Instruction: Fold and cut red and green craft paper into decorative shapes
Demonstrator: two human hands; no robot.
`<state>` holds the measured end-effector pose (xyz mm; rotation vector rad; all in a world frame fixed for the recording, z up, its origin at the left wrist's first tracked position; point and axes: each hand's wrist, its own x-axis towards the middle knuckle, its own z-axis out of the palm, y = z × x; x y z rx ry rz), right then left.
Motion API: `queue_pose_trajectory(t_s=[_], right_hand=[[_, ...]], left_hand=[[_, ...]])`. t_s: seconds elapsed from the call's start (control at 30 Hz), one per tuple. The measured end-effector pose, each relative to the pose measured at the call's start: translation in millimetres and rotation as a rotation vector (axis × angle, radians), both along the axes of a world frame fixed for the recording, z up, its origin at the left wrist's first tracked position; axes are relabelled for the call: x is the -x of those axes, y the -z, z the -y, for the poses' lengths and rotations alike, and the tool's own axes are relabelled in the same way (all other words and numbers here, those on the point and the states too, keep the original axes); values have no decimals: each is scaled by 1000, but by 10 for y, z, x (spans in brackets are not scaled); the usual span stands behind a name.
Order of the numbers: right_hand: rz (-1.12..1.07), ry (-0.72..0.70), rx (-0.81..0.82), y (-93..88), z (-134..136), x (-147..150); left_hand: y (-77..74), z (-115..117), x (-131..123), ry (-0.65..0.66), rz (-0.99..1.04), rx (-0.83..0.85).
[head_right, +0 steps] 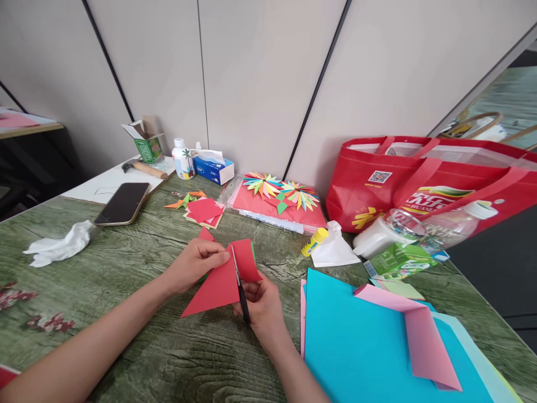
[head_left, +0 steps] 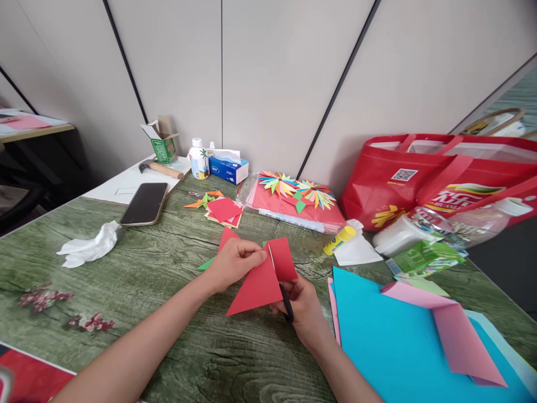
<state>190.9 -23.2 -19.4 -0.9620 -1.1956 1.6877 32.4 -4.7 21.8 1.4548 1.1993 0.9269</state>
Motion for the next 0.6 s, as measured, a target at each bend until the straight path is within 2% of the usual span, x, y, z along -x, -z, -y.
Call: queue_pose_trajectory(t_s=[0.27, 0.43, 0.6], right_hand=[[6, 7, 18, -46, 6, 8], [18, 9, -2, -22, 4, -3], [10, -2, 18, -15, -3, -2]], left_hand=[[-35, 9, -21, 23, -21, -53], [-49, 8, -20, -14, -43, -82], [-52, 0, -9, -23, -142, -142]])
